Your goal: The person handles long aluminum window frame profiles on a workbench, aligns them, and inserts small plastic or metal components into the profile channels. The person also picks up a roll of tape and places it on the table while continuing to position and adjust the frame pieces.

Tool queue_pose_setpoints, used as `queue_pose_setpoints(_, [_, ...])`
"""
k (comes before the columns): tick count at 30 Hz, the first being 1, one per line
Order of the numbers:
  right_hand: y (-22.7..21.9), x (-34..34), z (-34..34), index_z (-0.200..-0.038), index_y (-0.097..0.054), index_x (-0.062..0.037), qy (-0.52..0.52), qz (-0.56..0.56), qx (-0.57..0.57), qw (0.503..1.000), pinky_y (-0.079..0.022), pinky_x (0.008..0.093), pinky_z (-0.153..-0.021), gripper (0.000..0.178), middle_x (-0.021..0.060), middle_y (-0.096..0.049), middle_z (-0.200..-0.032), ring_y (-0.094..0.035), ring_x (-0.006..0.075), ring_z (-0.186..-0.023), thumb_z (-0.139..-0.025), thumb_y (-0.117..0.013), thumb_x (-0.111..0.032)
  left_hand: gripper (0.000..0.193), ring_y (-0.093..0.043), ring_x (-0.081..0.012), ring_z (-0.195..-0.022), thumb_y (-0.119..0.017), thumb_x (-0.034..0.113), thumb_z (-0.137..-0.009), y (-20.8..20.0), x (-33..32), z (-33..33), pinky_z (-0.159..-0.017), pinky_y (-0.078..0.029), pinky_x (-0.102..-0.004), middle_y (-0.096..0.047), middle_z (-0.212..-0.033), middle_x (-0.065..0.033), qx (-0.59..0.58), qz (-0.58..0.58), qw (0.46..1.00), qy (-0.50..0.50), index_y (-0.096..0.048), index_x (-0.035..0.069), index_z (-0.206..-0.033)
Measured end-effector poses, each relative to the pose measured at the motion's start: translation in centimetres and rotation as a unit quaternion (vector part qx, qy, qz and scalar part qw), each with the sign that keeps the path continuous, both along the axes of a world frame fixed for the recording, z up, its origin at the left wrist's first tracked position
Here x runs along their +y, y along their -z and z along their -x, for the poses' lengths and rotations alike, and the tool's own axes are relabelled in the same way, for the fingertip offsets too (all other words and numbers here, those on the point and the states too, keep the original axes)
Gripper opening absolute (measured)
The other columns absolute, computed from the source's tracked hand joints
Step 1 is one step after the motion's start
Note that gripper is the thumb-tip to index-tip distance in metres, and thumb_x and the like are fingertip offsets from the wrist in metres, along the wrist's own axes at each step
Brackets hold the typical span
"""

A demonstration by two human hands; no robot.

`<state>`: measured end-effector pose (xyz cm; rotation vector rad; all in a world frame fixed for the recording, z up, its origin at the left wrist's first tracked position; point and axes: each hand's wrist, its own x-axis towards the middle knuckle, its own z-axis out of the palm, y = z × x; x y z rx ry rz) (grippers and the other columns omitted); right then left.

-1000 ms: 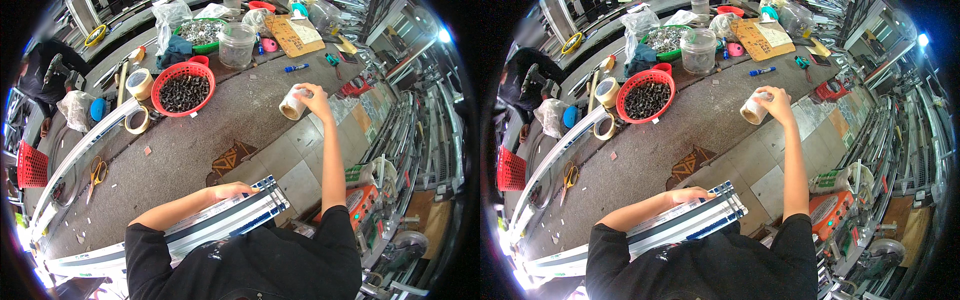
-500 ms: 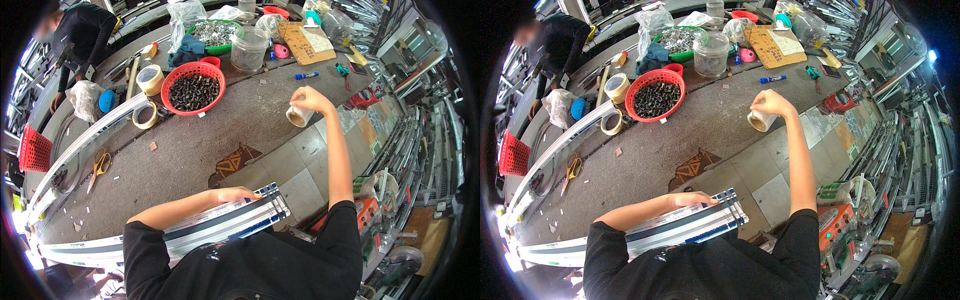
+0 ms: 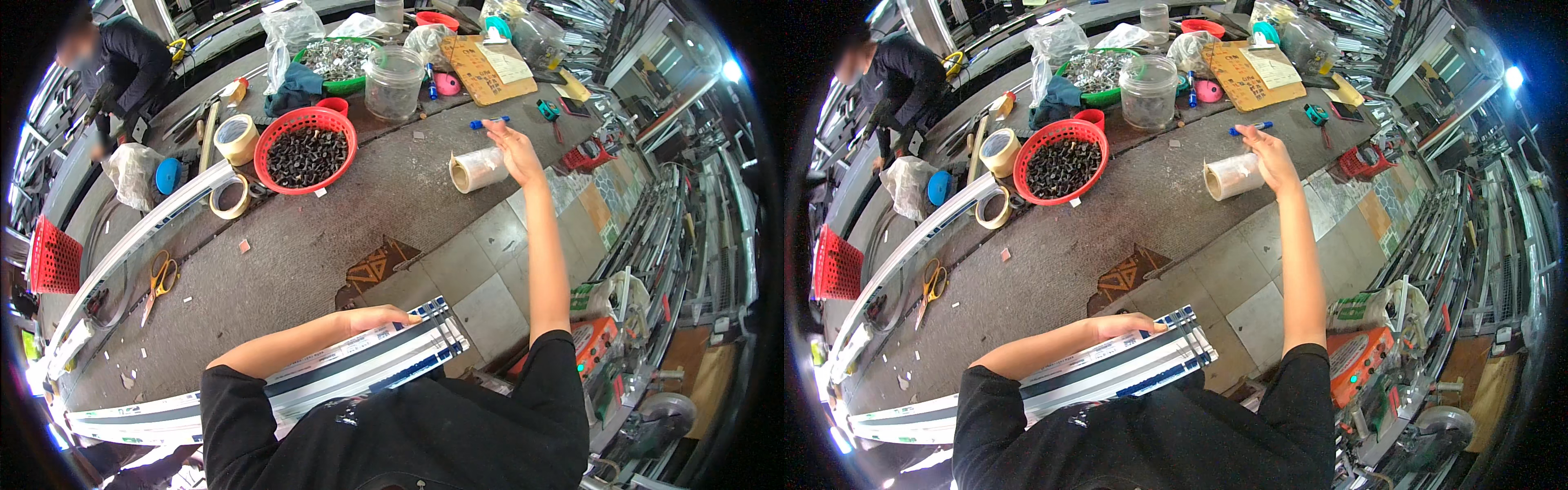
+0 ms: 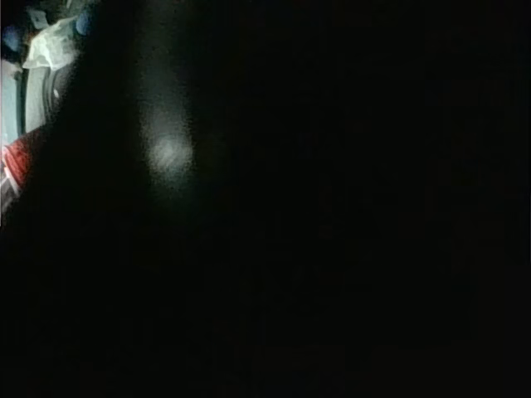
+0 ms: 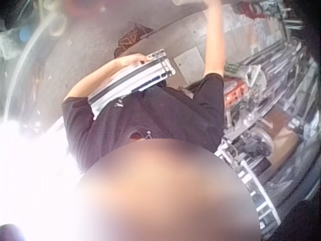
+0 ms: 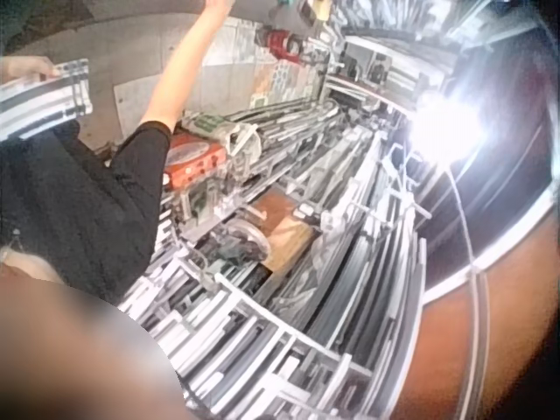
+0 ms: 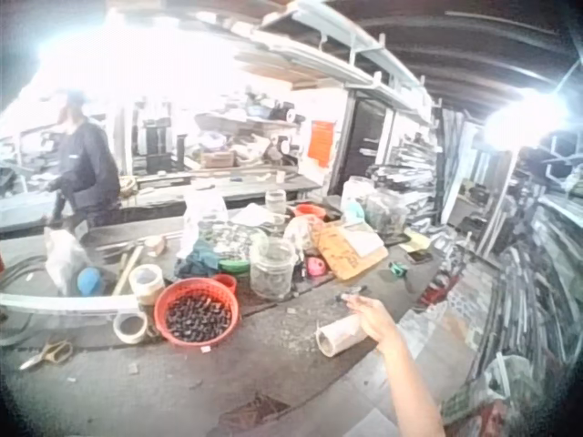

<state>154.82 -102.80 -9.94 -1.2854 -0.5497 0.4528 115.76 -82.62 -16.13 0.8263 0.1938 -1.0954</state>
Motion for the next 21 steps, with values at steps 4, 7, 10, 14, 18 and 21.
queue_pose_setpoints(4, [1.3,-4.7,1.0,-0.135,-0.053,0.0081,0.045,0.257,-0.127,0.957,-0.041,0.0381,-0.106,0.070,0.0153,-0.062,-0.132,-0.056,0.0220,-0.120,-0.084,-0.082,-0.031,0.045,-0.067,-0.0106,-0.082,-0.061,0.045,-0.096,0.3,0.1,-0.2,-0.070,-0.054,-0.0282,-0.070,-0.098,-0.0055,-0.033,0.002,0.999,0.001,-0.068,0.003,-0.113])
queue_pose_setpoints(7, [3.8,-5.4,2.4,-0.126,-0.060,0.0076,-0.006,0.331,-0.230,0.915,-0.045,0.0343,-0.099,0.063,0.0099,-0.068,-0.119,-0.060,0.0173,-0.109,-0.081,-0.084,-0.030,0.043,-0.068,-0.0108,-0.087,-0.058,0.040,-0.098,0.4,0.0,-0.5,-0.075,-0.054,-0.0267,-0.071,-0.104,-0.0061,-0.036,0.004,0.999,0.002,-0.069,0.003,-0.116])
queue_pose_setpoints(10, [3.6,-4.1,4.9,-0.113,-0.066,0.0059,0.084,0.216,-0.200,0.952,-0.047,0.0300,-0.090,0.047,0.0051,-0.070,-0.104,-0.062,0.0127,-0.097,-0.083,-0.083,-0.027,0.051,-0.065,-0.0142,-0.102,-0.056,0.040,-0.099,-0.2,-0.3,-0.4,-0.086,-0.053,-0.0291,-0.066,-0.120,-0.0083,-0.078,-0.015,0.997,-0.004,-0.058,0.003,-0.134])
queue_pose_setpoints(14, [-1.7,-5.1,13.0,-0.102,-0.070,0.0043,0.152,0.164,-0.158,0.962,-0.048,0.0262,-0.078,0.042,0.0036,-0.071,-0.094,-0.061,0.0091,-0.085,-0.088,-0.079,-0.034,0.076,-0.044,-0.0276,-0.138,-0.054,0.051,-0.099,-1.1,-0.8,0.1,-0.115,-0.036,-0.0422,-0.040,-0.155,-0.0148,-0.039,0.059,0.991,-0.117,-0.027,0.010,-0.157])
queue_pose_setpoints(18, [-3.9,-6.7,24.7,-0.094,-0.071,0.0038,0.133,0.218,-0.036,0.966,-0.046,0.0250,-0.063,0.046,0.0013,-0.068,-0.080,-0.059,0.0073,-0.070,-0.092,-0.073,-0.042,0.103,-0.047,-0.0369,-0.134,-0.051,0.075,-0.088,-0.6,-1.5,0.5,-0.110,-0.040,-0.0499,-0.035,-0.155,-0.0255,-0.038,0.116,0.986,-0.114,-0.008,0.018,-0.161])
queue_pose_setpoints(21, [-2.7,-5.9,30.8,-0.086,-0.072,0.0041,0.106,0.235,0.096,0.961,-0.046,0.0246,-0.062,0.048,0.0023,-0.068,-0.077,-0.058,0.0070,-0.069,-0.092,-0.072,-0.043,0.093,-0.054,-0.0311,-0.120,-0.039,0.086,-0.084,0.6,-2.1,1.2,-0.100,-0.045,-0.0451,-0.051,-0.139,-0.0183,-0.074,0.073,0.988,-0.119,-0.033,0.016,-0.144])
